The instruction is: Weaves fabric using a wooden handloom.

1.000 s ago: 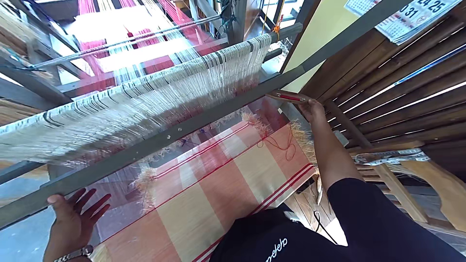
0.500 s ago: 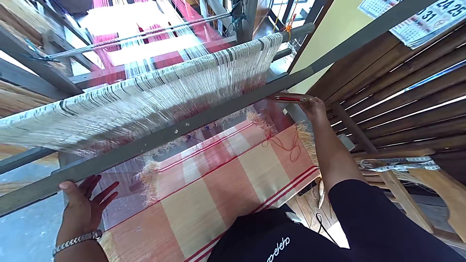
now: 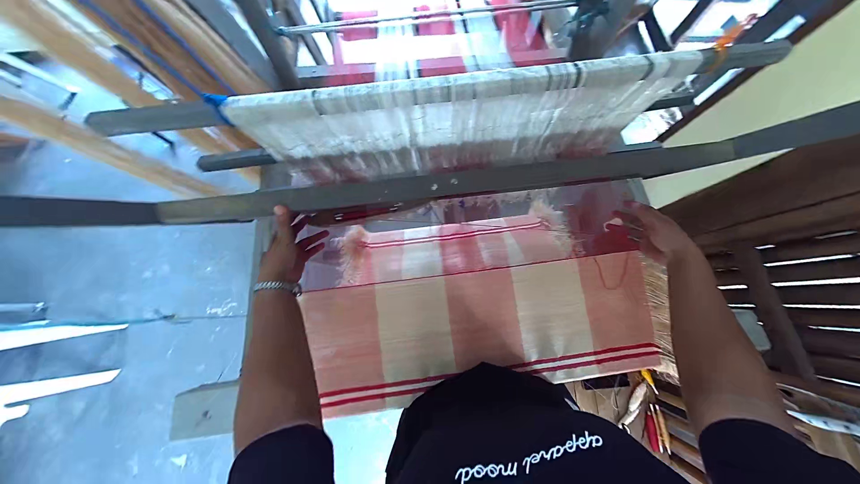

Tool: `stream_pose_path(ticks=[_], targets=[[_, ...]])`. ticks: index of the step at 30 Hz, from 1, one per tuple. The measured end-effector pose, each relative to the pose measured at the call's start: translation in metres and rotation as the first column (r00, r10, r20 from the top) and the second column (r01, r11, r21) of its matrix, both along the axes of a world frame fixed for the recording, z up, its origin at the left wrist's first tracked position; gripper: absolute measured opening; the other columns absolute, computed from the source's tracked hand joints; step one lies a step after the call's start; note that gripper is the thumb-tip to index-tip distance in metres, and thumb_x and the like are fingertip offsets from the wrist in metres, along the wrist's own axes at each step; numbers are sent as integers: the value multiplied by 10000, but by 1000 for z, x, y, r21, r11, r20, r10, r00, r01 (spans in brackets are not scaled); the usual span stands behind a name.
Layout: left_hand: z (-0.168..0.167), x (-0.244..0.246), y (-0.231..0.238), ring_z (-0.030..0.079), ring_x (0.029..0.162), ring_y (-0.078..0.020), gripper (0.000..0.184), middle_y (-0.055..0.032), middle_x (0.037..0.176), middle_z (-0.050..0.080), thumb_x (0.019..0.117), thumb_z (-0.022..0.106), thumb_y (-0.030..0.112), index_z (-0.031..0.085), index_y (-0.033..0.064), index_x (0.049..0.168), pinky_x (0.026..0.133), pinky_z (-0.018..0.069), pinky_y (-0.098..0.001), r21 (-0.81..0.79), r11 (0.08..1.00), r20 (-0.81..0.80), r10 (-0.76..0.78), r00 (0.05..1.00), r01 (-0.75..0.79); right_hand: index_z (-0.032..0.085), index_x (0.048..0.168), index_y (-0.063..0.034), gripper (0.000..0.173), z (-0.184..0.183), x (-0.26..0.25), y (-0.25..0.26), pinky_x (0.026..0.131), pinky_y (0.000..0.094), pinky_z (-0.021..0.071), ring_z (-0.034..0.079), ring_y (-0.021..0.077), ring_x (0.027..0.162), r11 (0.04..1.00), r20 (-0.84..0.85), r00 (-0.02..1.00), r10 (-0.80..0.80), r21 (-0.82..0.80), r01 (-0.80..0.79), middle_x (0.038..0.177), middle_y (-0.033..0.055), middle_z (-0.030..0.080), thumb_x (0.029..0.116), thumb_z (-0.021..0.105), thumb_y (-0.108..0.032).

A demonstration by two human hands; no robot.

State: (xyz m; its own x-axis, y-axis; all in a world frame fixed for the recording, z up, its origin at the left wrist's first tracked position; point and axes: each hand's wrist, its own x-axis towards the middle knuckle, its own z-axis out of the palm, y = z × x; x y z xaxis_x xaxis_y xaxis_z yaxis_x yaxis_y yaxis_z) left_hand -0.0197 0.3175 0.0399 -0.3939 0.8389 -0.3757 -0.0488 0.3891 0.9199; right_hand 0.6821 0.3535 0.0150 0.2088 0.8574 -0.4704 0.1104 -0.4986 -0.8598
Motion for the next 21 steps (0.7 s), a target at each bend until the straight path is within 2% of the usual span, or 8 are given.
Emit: stream_pose_path(ticks=[4,7,9,10,12,14,17,21], targets=[[-18,-17,3,619,1244,-279,824,-94,1491,532,974,265,784,384,208,1552,1009,533,-492,43,999,-33,-24,999,25,525,1416,-65,451,1,-12,-16,920,412,557,673,202,1055,999,159,987,-14,46,7,1255,136,662,1083,510,-370],[-37,-29,-3,638,1215,-244,834,-65,1415,593,983,188,778,455,187,1508,992,544,-467,101,994,-22,-49,999,51,570,1368,-24,371,1,-4,-25,924,398,556,670,179,1026,998,167,985,-42,55,33,1220,141,676,1098,480,-262],[-42,-29,-6,650,1192,-215,821,-67,1402,606,1022,100,703,466,143,1498,987,545,-424,133,991,-12,-32,999,34,555,1391,-21,361,4,7,-30,921,365,568,689,168,1030,999,161,986,-46,34,41,1247,139,682,1103,457,-214],[-41,-26,-8,655,1168,-202,747,-75,1381,613,1067,104,612,472,109,1479,979,543,-406,144,990,-23,10,1000,-6,558,1389,-22,348,6,11,-32,913,369,568,696,179,1031,999,173,984,-43,25,40,1250,143,686,1102,458,-193],[-38,-19,-9,662,1115,-194,511,-90,1326,621,1123,262,406,478,78,1450,939,552,-390,152,983,-62,109,992,-98,588,1352,-10,321,10,17,-36,960,418,568,699,222,1073,999,318,948,13,24,-22,1258,165,683,1079,494,-148],[-38,-18,-4,663,1057,-183,402,-102,1285,584,1107,414,274,398,86,1462,874,575,-377,141,983,-93,132,987,-118,644,1266,11,296,21,15,-43,995,526,533,682,319,1104,993,543,837,67,42,-106,1214,218,685,1013,599,-137],[-28,-14,5,651,916,-96,353,-42,1170,589,1081,489,244,451,85,1394,781,564,-291,48,994,-124,105,987,-100,694,1151,17,248,40,-6,-63,946,588,526,655,391,1058,960,720,673,169,36,-279,1155,246,659,944,688,-121],[-21,-20,13,622,742,-8,244,64,931,603,1069,538,336,558,133,1202,677,540,-195,-48,996,-121,68,990,-74,733,1070,-5,186,31,-34,-97,906,604,546,685,380,995,909,727,607,321,-55,-413,1073,217,702,926,723,-123]])
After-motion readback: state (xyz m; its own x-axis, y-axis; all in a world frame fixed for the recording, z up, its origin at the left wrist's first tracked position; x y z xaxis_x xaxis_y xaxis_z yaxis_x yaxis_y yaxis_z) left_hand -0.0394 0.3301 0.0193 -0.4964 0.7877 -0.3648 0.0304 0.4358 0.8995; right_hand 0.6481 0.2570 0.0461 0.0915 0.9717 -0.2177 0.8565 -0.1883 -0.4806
